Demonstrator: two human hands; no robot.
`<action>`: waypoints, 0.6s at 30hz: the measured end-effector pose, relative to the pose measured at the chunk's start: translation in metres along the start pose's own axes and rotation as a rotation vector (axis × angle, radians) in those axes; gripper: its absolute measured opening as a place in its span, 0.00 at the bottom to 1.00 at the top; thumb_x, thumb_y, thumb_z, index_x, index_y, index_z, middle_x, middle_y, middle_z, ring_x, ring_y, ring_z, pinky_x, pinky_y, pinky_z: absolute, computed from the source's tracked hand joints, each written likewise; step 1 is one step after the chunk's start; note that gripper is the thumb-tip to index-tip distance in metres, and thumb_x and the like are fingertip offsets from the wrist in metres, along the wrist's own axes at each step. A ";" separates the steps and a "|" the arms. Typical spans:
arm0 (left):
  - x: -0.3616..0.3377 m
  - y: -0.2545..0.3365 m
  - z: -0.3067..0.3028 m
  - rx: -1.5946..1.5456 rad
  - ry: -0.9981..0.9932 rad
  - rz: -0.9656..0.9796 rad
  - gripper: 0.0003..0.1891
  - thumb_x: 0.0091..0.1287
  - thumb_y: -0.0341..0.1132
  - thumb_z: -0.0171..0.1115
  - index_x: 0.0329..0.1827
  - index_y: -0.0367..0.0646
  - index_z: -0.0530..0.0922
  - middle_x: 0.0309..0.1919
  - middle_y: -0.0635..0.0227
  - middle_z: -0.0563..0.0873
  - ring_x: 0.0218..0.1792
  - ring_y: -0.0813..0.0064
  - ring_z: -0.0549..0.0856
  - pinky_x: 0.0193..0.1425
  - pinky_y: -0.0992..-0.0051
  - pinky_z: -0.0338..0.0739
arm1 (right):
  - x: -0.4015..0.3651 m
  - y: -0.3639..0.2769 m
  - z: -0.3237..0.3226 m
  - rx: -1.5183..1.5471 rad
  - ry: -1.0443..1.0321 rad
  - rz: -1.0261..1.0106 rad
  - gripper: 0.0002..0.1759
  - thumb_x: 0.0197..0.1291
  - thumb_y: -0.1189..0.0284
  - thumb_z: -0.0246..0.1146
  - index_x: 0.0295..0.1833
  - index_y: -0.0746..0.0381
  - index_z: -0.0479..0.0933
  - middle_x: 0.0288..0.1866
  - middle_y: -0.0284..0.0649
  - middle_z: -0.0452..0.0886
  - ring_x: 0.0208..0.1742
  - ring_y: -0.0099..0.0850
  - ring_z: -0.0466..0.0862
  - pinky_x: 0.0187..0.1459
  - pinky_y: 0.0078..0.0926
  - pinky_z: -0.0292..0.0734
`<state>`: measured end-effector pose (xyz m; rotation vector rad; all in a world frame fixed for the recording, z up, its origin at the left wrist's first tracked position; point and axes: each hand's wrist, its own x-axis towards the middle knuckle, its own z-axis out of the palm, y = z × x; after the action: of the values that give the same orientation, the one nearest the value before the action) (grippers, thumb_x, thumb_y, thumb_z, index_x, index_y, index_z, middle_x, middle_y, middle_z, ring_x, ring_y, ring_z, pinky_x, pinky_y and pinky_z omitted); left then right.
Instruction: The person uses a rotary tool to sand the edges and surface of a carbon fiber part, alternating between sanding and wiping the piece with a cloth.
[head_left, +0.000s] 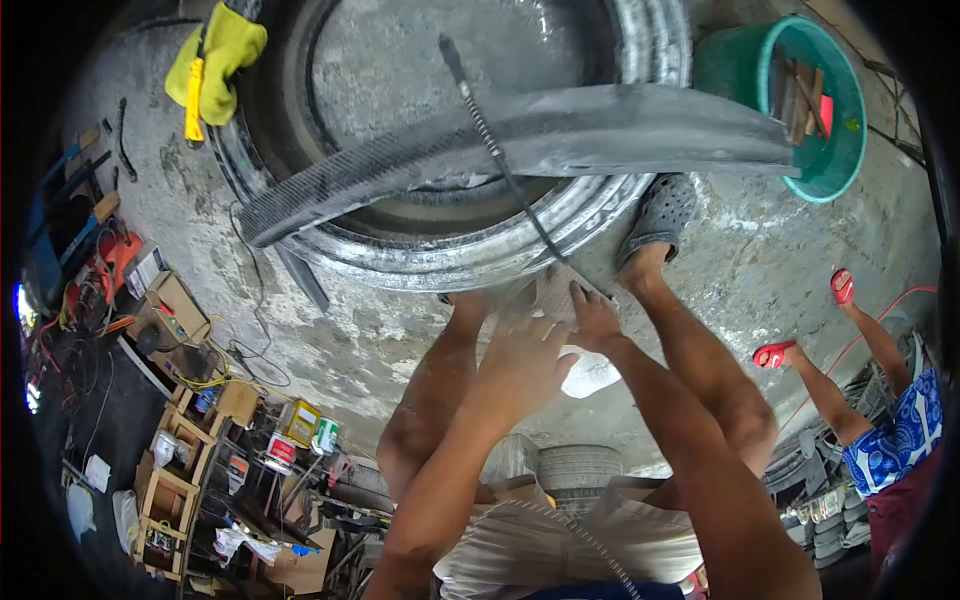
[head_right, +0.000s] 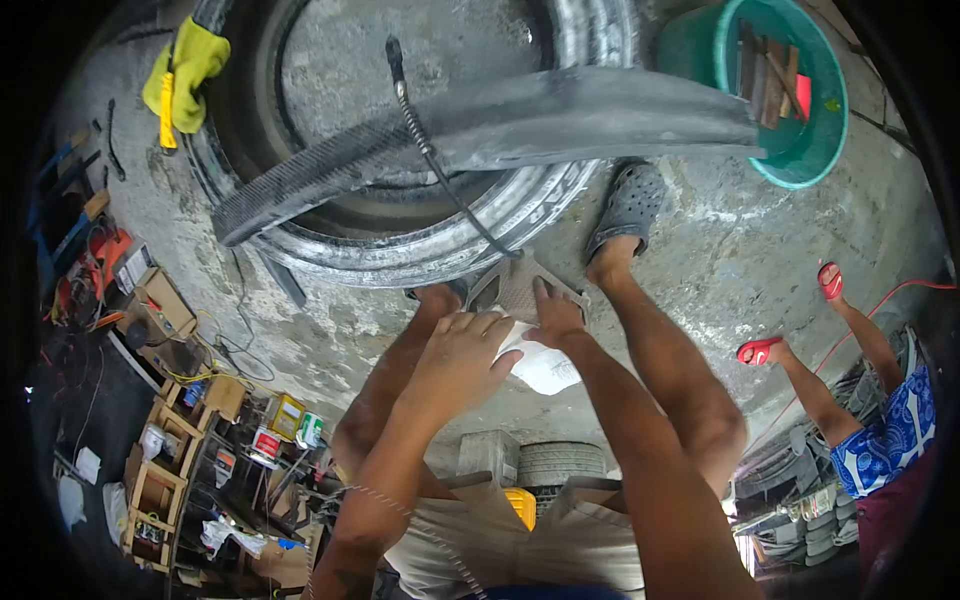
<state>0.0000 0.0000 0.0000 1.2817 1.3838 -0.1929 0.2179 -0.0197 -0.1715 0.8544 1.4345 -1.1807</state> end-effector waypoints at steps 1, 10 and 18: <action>-0.014 0.018 -0.013 -0.066 0.150 0.064 0.23 0.75 0.46 0.62 0.66 0.42 0.79 0.65 0.54 0.82 0.63 0.53 0.82 0.73 0.53 0.68 | -0.009 0.014 0.006 0.045 0.056 -0.095 0.72 0.52 0.51 0.80 0.88 0.60 0.37 0.77 0.66 0.64 0.78 0.59 0.68 0.77 0.52 0.65; -0.018 -0.025 -0.058 0.049 0.196 0.138 0.20 0.74 0.43 0.62 0.61 0.38 0.80 0.59 0.54 0.83 0.59 0.57 0.82 0.69 0.57 0.71 | 0.056 0.000 0.066 -0.273 -0.124 -0.553 0.56 0.55 0.52 0.77 0.83 0.55 0.54 0.69 0.47 0.81 0.71 0.48 0.79 0.72 0.69 0.61; -0.011 -0.070 -0.071 0.262 0.422 0.148 0.15 0.70 0.38 0.65 0.51 0.35 0.82 0.55 0.51 0.86 0.56 0.56 0.85 0.68 0.59 0.73 | 0.133 -0.026 0.101 -0.240 0.022 -0.993 0.29 0.57 0.51 0.73 0.59 0.56 0.81 0.59 0.47 0.84 0.59 0.47 0.84 0.60 0.52 0.79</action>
<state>-0.0983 0.0197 -0.0072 1.7067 1.6484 0.0020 0.1939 -0.1355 -0.2921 -0.0760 2.0469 -1.6428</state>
